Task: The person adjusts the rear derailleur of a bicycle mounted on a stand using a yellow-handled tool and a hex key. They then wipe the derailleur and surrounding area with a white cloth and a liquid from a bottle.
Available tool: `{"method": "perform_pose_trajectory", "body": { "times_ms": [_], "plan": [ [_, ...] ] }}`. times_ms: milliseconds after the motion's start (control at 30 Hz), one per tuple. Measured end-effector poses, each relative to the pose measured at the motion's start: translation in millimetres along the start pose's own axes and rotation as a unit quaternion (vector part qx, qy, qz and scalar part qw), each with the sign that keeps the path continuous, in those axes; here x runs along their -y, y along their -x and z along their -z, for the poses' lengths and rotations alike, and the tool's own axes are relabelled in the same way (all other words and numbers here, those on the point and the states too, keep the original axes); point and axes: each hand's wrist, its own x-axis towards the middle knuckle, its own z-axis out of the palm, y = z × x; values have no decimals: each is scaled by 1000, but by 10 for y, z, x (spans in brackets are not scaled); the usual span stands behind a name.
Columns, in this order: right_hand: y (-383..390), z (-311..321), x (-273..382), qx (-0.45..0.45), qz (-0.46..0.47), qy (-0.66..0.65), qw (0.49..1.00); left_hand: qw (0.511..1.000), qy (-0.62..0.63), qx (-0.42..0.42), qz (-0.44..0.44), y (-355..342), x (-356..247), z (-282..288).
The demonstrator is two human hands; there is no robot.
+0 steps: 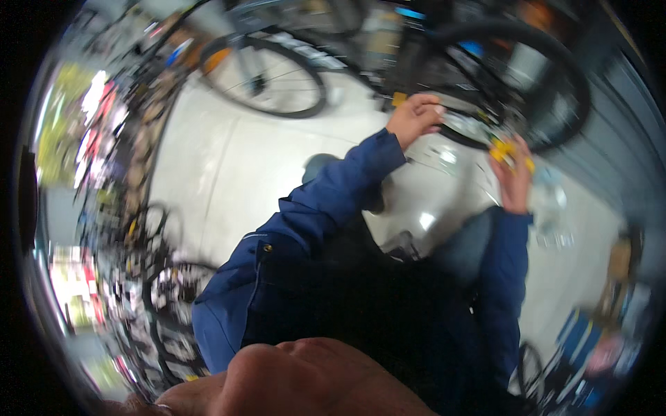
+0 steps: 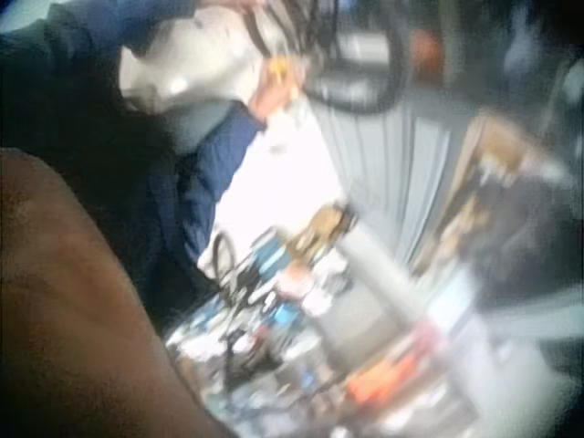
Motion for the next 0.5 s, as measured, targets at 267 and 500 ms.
{"method": "perform_pose_trajectory", "body": {
  "times_ms": [267,500],
  "plan": [
    [-42,-260,136,-43,-70,32,996,793,-166,-370,-455,1249,-2498,2411],
    [-165,-542,394,-110,-153,91,978,583,-315,-621,-418,1657,-4434,4335]
  ]
}}
